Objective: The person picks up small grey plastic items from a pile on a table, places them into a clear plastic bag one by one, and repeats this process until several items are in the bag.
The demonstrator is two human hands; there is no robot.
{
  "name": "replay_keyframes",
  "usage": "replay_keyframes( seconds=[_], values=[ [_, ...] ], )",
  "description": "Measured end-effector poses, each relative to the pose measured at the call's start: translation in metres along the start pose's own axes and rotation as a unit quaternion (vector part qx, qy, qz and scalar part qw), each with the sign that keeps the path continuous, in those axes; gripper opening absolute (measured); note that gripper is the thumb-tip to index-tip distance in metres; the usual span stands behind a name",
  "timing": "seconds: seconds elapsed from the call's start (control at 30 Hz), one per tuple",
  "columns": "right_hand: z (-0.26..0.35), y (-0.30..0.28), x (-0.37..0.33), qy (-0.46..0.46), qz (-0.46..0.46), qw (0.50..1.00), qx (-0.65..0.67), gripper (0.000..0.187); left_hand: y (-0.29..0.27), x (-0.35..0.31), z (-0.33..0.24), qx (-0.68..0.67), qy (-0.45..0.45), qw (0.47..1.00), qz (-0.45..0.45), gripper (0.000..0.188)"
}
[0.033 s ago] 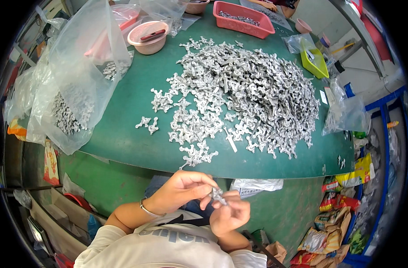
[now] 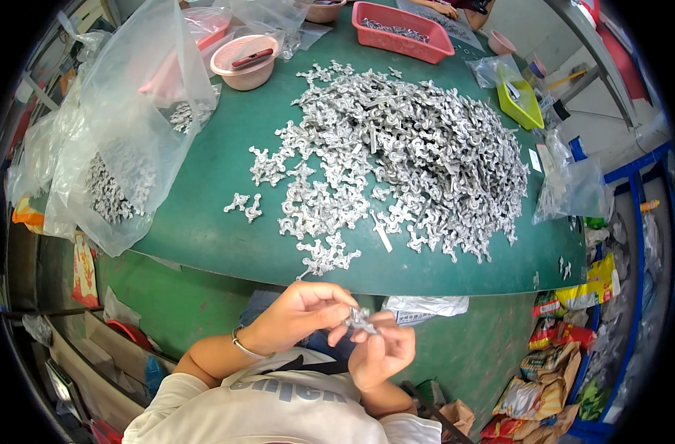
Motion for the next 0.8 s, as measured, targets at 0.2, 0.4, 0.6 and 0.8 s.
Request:
replay_keyframes(
  seconds=[0.2, 0.4, 0.6, 0.8],
  values=[
    [0.000, 0.003, 0.007, 0.208, -0.013, 0.971, 0.118, 0.009, -0.005, 0.003, 0.005, -0.097, -0.009, 0.993, -0.060, 0.021],
    [-0.007, -0.002, 0.004, 0.209, 0.003, 0.970, 0.120, 0.013, -0.008, 0.005, 0.012, -0.111, 0.017, 0.991, -0.079, 0.021],
    [-0.010, 0.000, 0.004, 0.208, 0.014, 0.974, 0.089, 0.017, -0.012, 0.007, 0.015, -0.108, 0.030, 0.988, -0.105, 0.022],
    [-0.020, 0.002, 0.004, 0.218, 0.046, 0.975, -0.019, 0.025, -0.013, 0.002, 0.014, 0.143, 0.112, 0.970, -0.163, 0.013]
  ],
)
Point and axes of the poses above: each hand's wrist, its own x-axis towards the middle knuckle, its own y-axis out of the palm, z = x × y, the point moved 2 cm from there along x, towards the middle knuckle, and after that the axes turned 8 degrees about -y, right-handed, at the moved point
